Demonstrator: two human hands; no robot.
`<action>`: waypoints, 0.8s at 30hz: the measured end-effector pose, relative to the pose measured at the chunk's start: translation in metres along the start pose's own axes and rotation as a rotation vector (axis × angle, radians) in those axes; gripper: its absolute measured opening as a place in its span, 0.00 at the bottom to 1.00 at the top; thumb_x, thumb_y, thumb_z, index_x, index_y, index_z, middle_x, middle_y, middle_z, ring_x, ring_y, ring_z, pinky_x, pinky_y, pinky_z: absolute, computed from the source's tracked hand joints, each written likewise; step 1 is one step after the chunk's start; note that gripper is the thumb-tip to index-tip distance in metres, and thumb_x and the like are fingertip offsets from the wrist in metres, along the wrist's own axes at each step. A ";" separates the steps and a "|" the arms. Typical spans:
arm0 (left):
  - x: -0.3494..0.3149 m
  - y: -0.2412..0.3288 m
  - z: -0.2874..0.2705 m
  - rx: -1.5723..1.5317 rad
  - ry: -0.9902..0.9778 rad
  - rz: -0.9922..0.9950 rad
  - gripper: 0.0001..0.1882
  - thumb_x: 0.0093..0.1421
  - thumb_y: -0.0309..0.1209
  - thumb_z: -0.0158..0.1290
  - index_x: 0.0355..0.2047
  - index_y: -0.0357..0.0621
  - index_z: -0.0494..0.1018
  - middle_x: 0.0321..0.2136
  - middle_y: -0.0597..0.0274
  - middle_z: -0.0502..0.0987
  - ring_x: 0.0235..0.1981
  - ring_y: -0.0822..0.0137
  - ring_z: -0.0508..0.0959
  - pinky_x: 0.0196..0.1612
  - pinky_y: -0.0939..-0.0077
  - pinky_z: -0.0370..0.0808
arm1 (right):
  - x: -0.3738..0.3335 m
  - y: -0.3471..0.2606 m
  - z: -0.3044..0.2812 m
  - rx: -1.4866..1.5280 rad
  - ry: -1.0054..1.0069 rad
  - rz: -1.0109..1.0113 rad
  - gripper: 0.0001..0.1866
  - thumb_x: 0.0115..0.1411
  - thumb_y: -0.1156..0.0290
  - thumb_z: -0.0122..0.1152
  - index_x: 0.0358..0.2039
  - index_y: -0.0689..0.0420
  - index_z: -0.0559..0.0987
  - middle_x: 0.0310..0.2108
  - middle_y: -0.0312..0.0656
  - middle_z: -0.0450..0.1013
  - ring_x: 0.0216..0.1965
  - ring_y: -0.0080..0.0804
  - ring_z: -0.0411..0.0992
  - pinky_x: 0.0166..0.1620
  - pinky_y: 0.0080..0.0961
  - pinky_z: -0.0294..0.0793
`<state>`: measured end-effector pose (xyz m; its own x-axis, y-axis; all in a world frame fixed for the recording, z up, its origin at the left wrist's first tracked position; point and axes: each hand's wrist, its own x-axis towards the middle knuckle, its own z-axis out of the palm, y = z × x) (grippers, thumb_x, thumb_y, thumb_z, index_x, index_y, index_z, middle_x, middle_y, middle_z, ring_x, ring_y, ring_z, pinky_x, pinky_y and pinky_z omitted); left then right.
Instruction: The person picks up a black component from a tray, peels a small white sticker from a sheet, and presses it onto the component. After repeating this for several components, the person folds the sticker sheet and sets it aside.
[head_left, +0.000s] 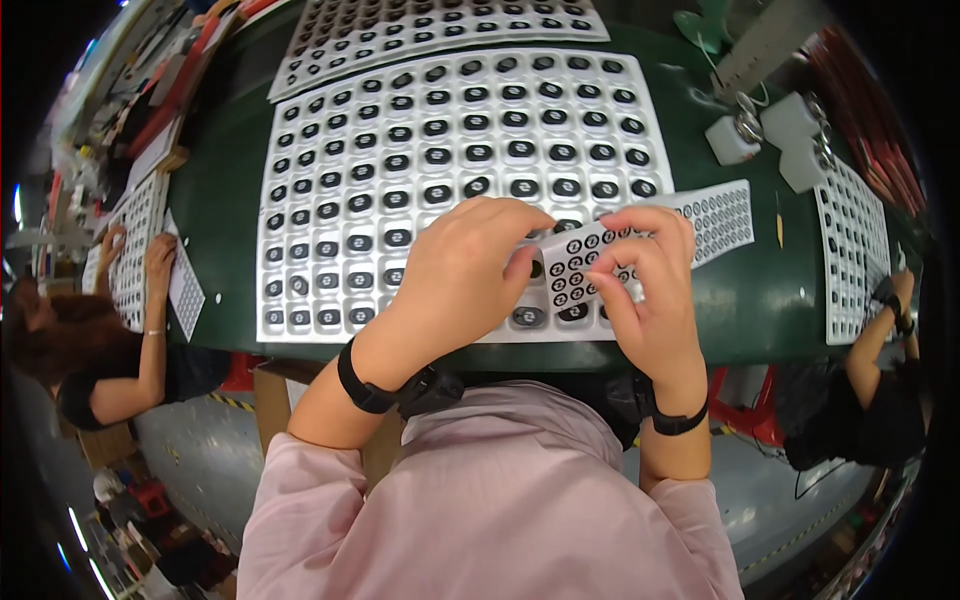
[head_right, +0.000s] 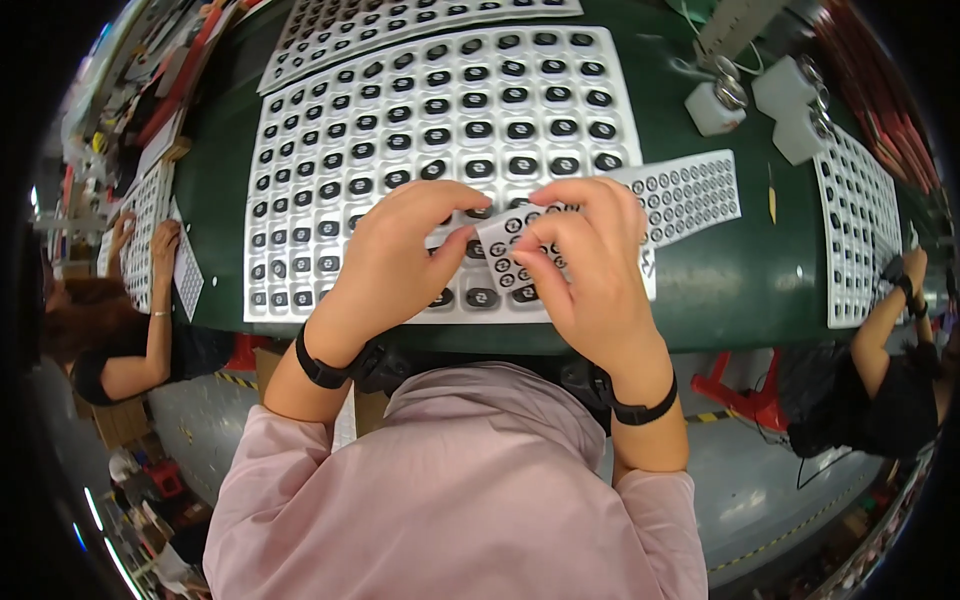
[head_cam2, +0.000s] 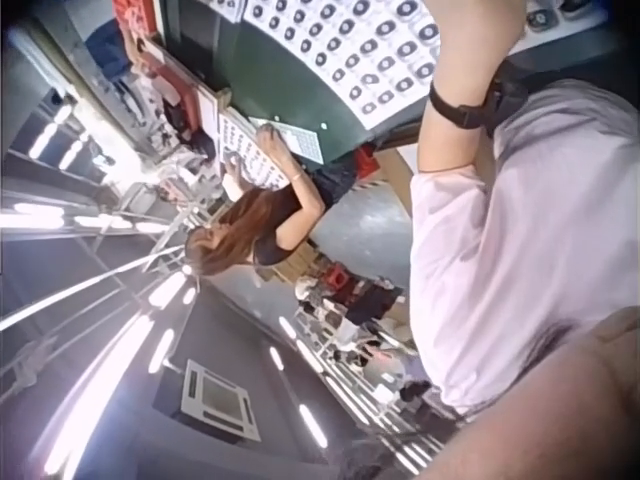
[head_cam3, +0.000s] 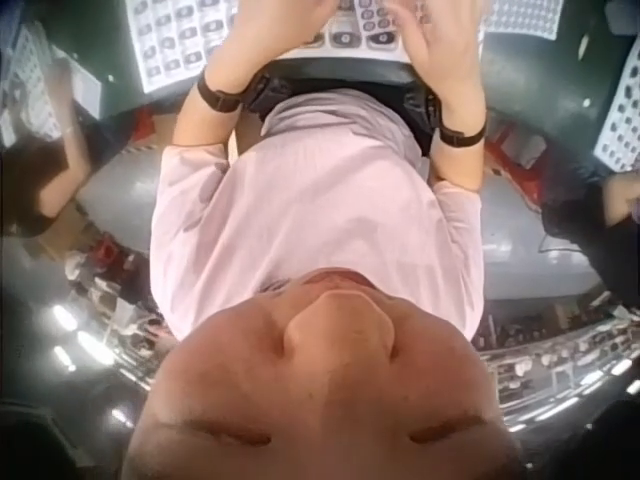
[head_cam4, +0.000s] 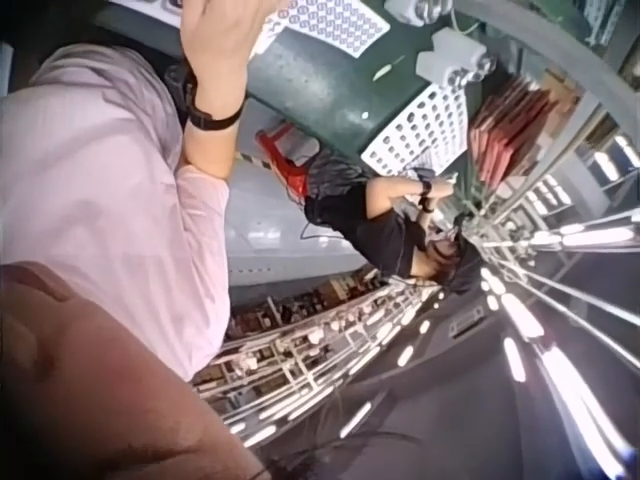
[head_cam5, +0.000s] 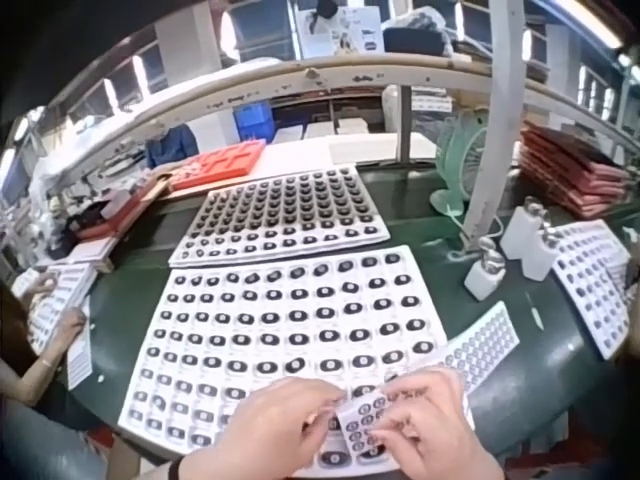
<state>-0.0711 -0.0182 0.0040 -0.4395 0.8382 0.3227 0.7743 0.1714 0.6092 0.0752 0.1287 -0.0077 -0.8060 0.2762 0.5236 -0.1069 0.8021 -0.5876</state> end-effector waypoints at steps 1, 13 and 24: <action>0.001 -0.003 -0.003 0.032 0.006 0.020 0.09 0.52 0.22 0.56 0.35 0.41 0.78 0.34 0.57 0.80 0.36 0.57 0.79 0.39 0.70 0.75 | -0.001 0.000 0.000 0.015 -0.005 -0.020 0.09 0.49 0.75 0.64 0.30 0.53 0.74 0.43 0.40 0.69 0.48 0.45 0.63 0.52 0.38 0.57; 0.101 -0.160 -0.061 0.199 -0.020 -0.241 0.10 0.54 0.32 0.55 0.33 0.41 0.78 0.29 0.55 0.80 0.31 0.57 0.80 0.35 0.67 0.75 | -0.023 -0.007 -0.021 0.154 0.015 0.132 0.08 0.49 0.79 0.63 0.28 0.56 0.72 0.42 0.43 0.70 0.44 0.41 0.63 0.50 0.35 0.60; 0.140 -0.207 -0.050 0.461 -0.092 -0.390 0.11 0.52 0.32 0.61 0.32 0.39 0.78 0.26 0.56 0.80 0.28 0.61 0.79 0.32 0.68 0.74 | -0.037 -0.007 -0.035 0.210 -0.021 0.221 0.07 0.54 0.73 0.61 0.27 0.58 0.70 0.44 0.45 0.68 0.47 0.39 0.62 0.54 0.35 0.58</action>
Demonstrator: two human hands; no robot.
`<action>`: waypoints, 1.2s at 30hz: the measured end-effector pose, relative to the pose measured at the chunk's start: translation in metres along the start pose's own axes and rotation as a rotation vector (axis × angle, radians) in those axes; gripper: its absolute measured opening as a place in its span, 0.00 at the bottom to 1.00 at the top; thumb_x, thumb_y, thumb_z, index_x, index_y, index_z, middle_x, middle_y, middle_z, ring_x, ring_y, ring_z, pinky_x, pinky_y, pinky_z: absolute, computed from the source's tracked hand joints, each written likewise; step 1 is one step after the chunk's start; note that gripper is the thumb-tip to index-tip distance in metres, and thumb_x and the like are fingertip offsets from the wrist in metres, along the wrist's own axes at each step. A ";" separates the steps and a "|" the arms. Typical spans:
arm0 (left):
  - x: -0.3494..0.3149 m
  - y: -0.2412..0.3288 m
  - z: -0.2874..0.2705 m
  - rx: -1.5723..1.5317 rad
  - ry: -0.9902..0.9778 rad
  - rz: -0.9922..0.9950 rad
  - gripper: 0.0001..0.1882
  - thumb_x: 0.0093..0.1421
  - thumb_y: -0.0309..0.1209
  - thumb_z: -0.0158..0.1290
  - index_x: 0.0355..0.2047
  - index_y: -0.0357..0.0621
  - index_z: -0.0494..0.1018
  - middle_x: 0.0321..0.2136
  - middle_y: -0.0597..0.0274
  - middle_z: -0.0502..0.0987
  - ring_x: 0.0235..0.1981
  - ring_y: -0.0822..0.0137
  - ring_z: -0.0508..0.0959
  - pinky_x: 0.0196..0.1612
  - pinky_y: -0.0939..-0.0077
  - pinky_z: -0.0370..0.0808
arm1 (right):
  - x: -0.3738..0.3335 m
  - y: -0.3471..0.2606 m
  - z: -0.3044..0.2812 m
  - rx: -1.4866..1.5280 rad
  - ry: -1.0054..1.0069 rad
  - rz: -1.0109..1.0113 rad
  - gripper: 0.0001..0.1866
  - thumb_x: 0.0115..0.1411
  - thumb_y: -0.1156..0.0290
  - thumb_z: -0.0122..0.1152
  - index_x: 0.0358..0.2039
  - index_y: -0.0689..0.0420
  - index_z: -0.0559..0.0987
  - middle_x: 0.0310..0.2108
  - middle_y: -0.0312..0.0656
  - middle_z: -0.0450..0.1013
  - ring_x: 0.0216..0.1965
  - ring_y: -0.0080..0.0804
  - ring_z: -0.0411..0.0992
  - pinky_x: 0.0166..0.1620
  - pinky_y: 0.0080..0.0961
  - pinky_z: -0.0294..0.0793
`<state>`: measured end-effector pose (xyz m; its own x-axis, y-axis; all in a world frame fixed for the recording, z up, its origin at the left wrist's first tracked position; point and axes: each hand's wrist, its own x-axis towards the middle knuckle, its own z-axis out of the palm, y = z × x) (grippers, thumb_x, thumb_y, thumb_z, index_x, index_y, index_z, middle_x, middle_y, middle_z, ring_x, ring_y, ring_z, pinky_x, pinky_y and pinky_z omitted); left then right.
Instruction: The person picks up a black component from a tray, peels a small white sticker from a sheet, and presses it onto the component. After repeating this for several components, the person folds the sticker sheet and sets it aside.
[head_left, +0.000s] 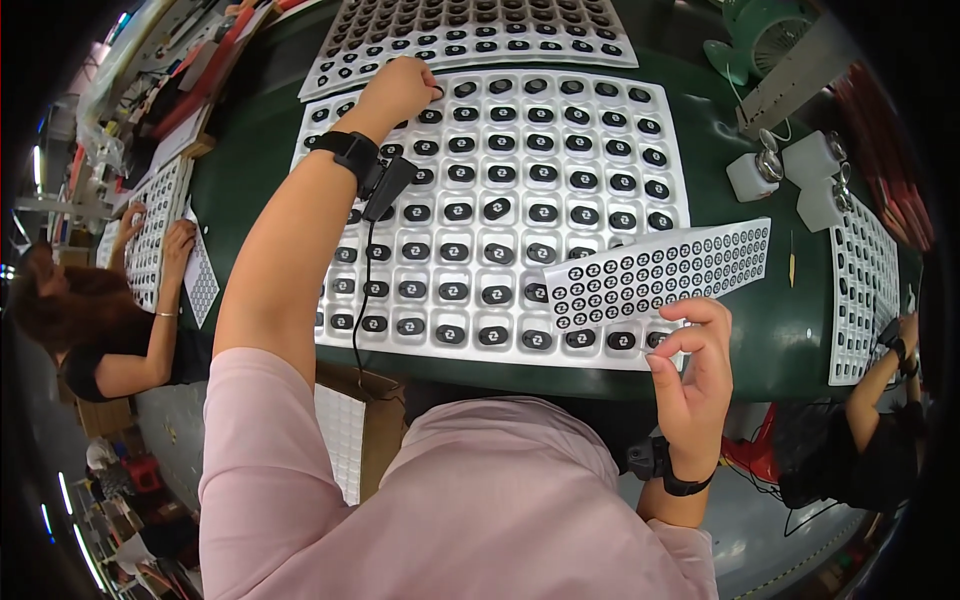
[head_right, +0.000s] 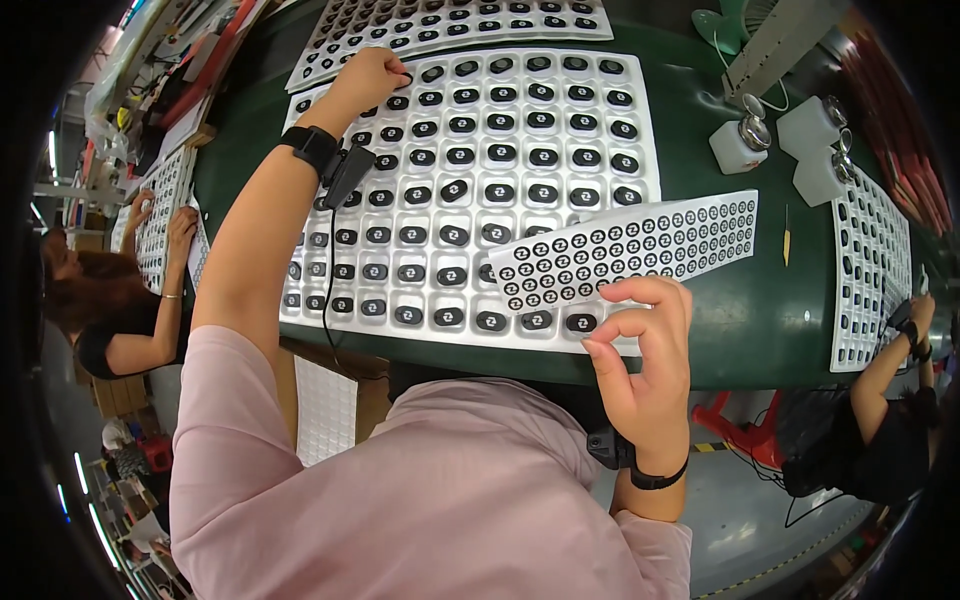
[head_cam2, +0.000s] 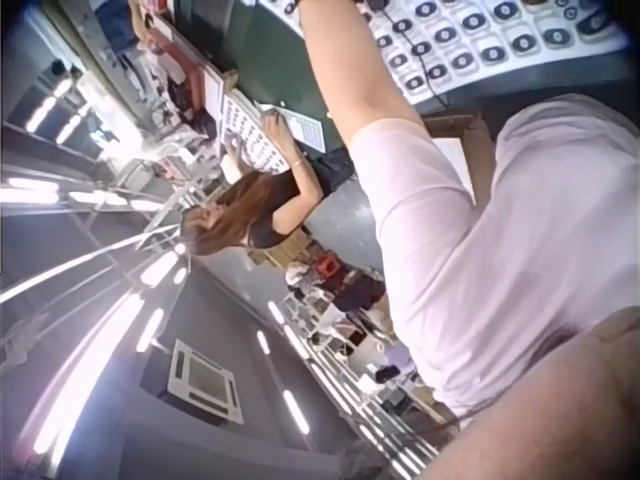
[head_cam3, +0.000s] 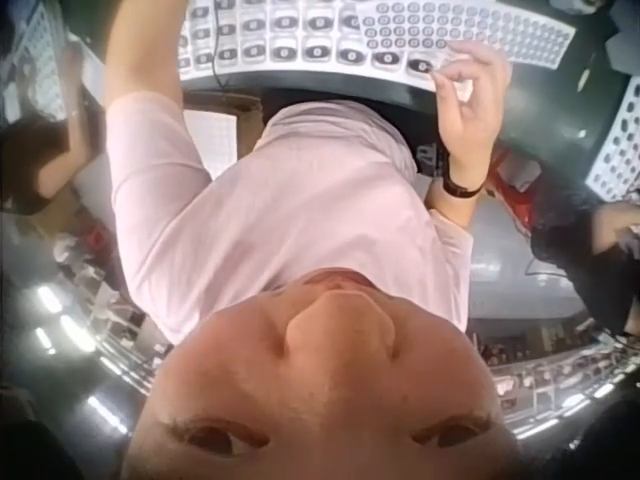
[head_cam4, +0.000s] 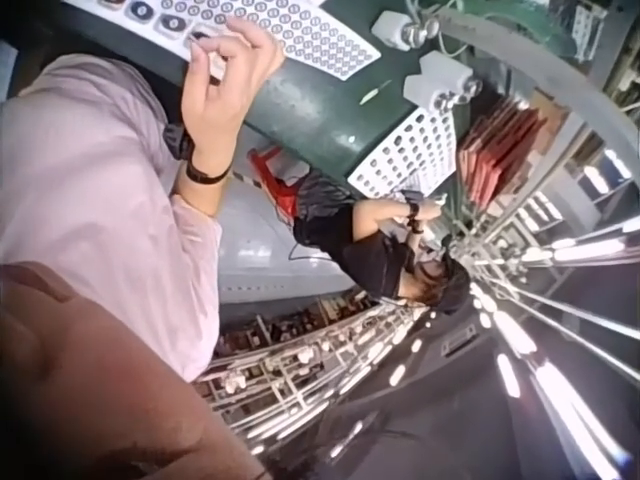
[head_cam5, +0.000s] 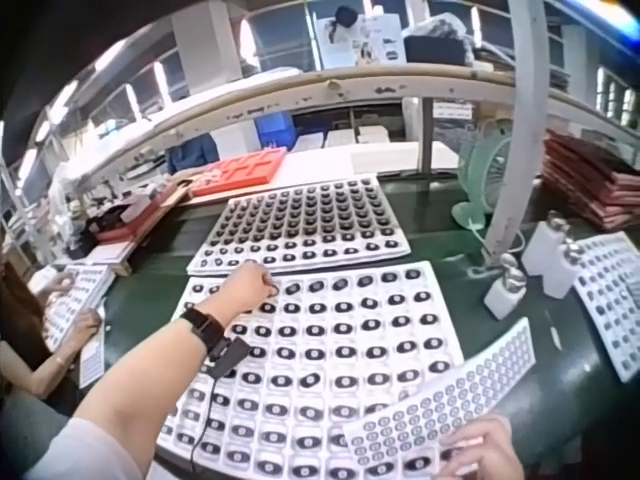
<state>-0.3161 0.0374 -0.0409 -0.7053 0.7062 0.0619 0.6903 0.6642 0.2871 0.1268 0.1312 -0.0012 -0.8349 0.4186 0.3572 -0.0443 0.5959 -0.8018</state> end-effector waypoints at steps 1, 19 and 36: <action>-0.001 0.005 -0.001 0.003 -0.004 -0.003 0.10 0.51 0.32 0.61 0.31 0.39 0.77 0.26 0.56 0.80 0.28 0.61 0.79 0.32 0.68 0.74 | -0.001 0.000 0.000 -0.001 0.001 0.004 0.07 0.54 0.73 0.61 0.27 0.58 0.70 0.44 0.45 0.68 0.47 0.39 0.62 0.54 0.35 0.58; -0.238 0.097 -0.066 -1.391 -0.116 -0.036 0.13 0.57 0.18 0.55 0.44 0.29 0.72 0.38 0.53 0.77 0.35 0.66 0.81 0.38 0.79 0.80 | 0.010 -0.015 0.028 0.521 -0.140 0.179 0.04 0.56 0.79 0.59 0.30 0.60 0.72 0.40 0.42 0.69 0.43 0.29 0.66 0.49 0.25 0.64; -0.298 0.121 -0.021 -1.326 -0.118 0.066 0.15 0.52 0.13 0.59 0.41 0.28 0.73 0.37 0.53 0.78 0.35 0.67 0.81 0.41 0.78 0.80 | 0.045 -0.041 0.044 0.662 -0.630 0.555 0.04 0.60 0.74 0.58 0.31 0.62 0.75 0.28 0.32 0.71 0.30 0.16 0.67 0.34 0.15 0.68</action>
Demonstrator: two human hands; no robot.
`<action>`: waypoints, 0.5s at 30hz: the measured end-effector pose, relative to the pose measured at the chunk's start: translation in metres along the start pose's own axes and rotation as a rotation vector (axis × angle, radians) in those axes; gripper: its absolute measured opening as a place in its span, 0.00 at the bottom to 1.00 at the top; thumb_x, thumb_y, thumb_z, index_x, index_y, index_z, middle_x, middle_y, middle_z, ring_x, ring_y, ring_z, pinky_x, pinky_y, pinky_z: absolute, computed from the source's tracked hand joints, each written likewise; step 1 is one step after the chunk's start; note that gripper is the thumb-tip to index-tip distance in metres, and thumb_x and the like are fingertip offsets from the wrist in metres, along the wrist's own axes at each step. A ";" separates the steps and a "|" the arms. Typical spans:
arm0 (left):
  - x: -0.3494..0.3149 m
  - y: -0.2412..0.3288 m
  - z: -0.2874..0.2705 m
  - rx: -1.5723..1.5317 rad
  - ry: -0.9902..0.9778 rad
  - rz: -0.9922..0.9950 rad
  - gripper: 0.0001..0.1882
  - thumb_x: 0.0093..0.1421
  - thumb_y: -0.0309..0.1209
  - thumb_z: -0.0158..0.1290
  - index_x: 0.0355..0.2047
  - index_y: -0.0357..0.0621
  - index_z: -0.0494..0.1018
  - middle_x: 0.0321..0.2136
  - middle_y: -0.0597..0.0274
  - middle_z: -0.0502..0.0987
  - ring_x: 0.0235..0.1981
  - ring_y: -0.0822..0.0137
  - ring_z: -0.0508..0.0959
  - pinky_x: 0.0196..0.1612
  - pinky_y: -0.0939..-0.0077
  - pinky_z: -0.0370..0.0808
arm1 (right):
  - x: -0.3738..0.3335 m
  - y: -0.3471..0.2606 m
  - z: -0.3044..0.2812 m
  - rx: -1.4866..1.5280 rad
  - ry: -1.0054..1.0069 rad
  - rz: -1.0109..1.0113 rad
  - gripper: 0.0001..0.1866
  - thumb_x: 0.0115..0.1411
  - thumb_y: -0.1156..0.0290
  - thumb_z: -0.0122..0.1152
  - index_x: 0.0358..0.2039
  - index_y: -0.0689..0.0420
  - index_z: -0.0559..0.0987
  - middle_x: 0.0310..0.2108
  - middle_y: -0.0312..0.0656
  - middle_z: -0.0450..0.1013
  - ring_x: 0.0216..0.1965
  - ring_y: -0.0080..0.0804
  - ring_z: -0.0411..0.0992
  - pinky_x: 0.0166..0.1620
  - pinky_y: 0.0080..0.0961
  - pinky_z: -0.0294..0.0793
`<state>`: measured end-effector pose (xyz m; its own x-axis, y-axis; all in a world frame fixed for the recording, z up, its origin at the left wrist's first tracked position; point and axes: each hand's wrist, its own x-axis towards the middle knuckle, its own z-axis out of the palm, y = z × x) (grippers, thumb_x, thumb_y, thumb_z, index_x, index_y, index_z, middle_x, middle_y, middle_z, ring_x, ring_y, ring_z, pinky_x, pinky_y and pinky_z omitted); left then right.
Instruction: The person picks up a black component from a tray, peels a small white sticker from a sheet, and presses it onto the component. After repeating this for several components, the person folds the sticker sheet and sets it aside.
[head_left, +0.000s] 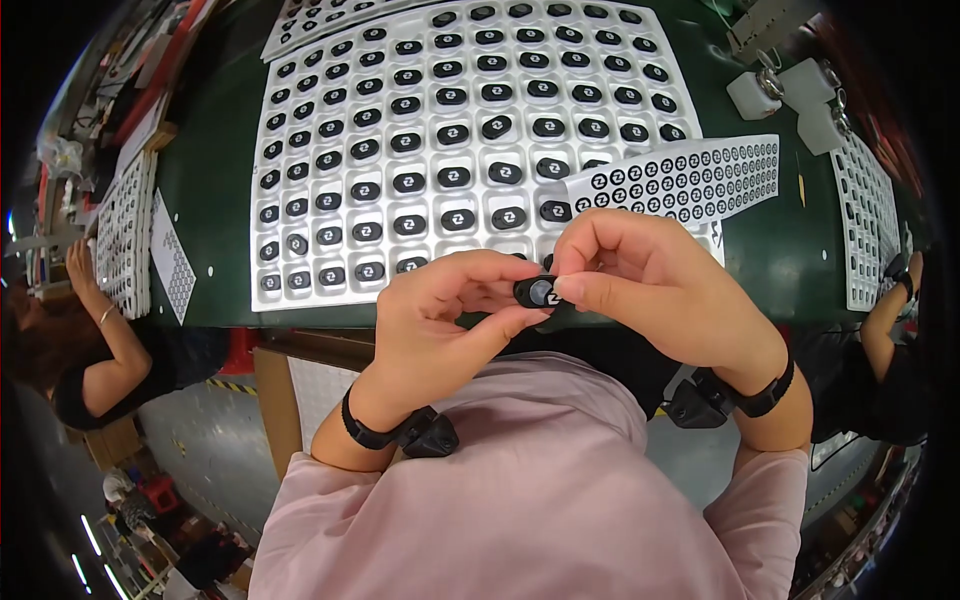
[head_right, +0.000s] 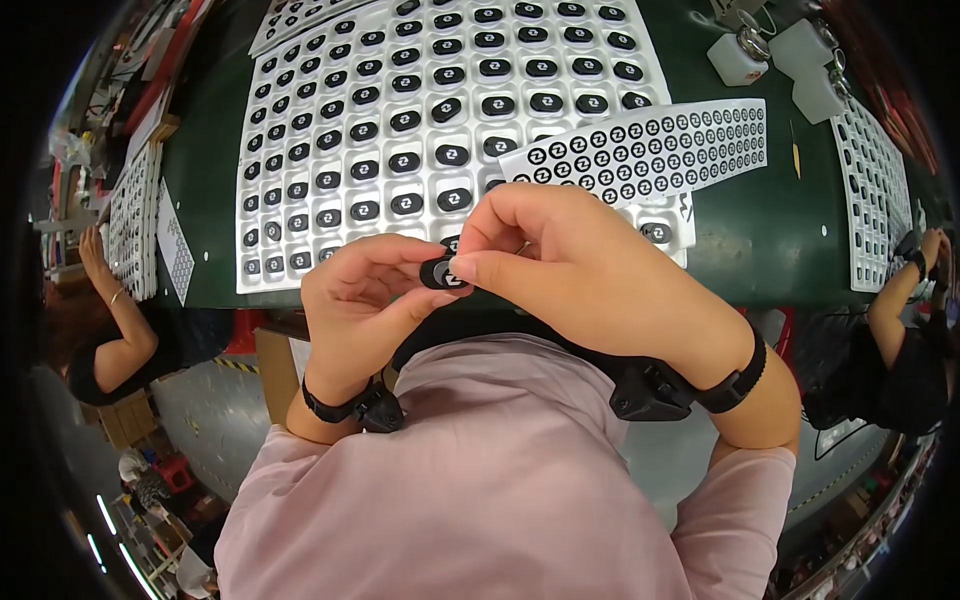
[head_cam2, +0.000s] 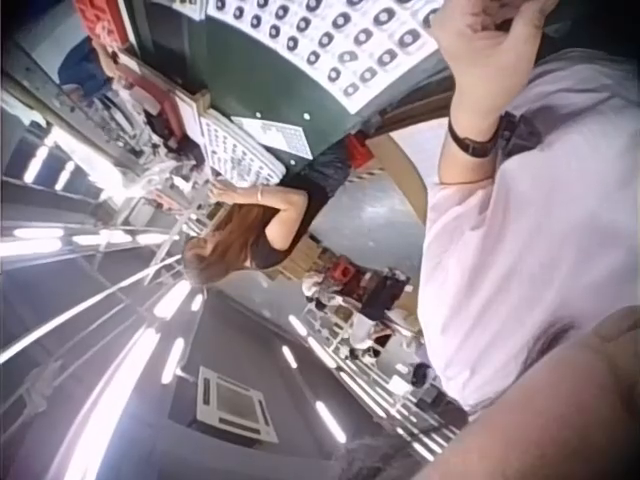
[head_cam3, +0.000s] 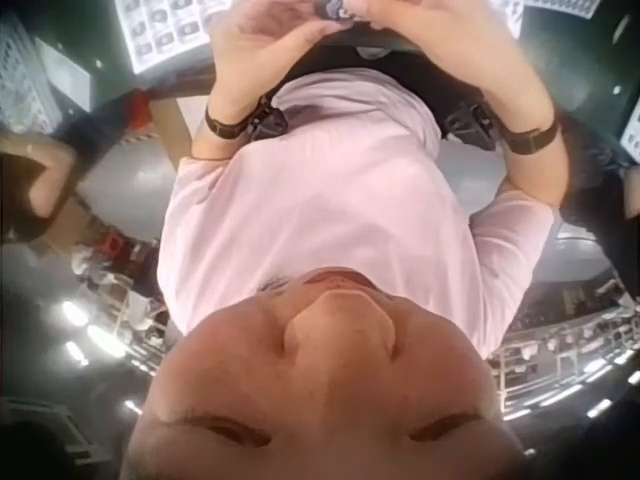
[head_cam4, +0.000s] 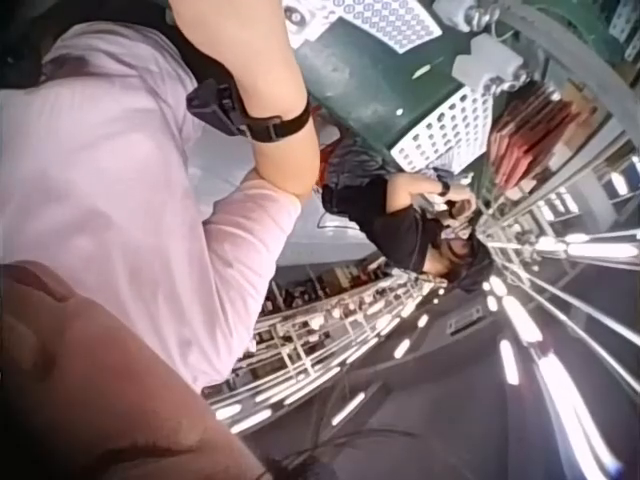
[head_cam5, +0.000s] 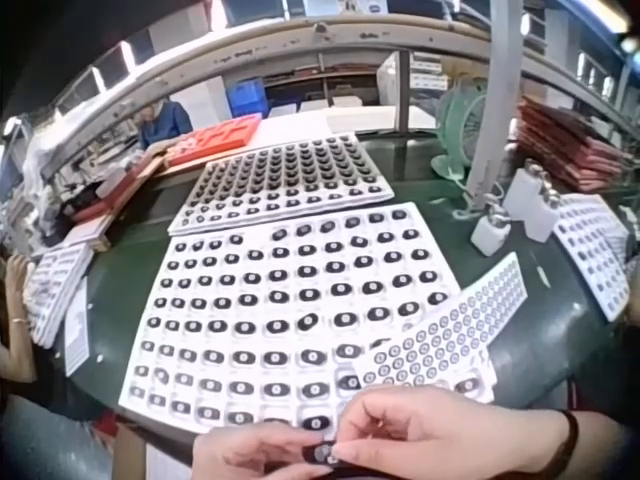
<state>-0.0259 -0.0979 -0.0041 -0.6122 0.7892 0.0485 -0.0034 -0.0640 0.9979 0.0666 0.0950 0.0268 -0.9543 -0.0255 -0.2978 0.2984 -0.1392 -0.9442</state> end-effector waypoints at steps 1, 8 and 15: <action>0.000 0.000 0.000 0.049 -0.018 0.018 0.15 0.51 0.13 0.58 0.41 0.27 0.72 0.37 0.51 0.78 0.36 0.65 0.81 0.41 0.76 0.80 | 0.001 -0.002 0.000 0.000 0.000 0.001 0.04 0.60 0.74 0.58 0.31 0.62 0.75 0.28 0.32 0.71 0.30 0.16 0.67 0.34 0.15 0.68; -0.002 -0.004 -0.001 0.031 -0.008 0.021 0.16 0.51 0.13 0.59 0.41 0.28 0.73 0.37 0.53 0.78 0.36 0.68 0.81 0.40 0.79 0.80 | 0.003 -0.016 0.003 -0.112 -0.007 0.117 0.03 0.60 0.77 0.58 0.32 0.62 0.73 0.30 0.31 0.69 0.33 0.15 0.66 0.38 0.15 0.67; -0.003 -0.004 -0.001 0.041 0.025 0.058 0.16 0.50 0.14 0.60 0.41 0.31 0.74 0.37 0.56 0.79 0.34 0.73 0.80 0.38 0.82 0.78 | 0.003 -0.019 0.006 -0.164 0.001 0.095 0.04 0.60 0.77 0.58 0.31 0.62 0.73 0.30 0.32 0.69 0.33 0.16 0.66 0.38 0.15 0.68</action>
<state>-0.0249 -0.1008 -0.0083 -0.6303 0.7691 0.1056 0.0643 -0.0838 0.9944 0.0575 0.0915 0.0449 -0.9216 -0.0301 -0.3870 0.3862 0.0275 -0.9220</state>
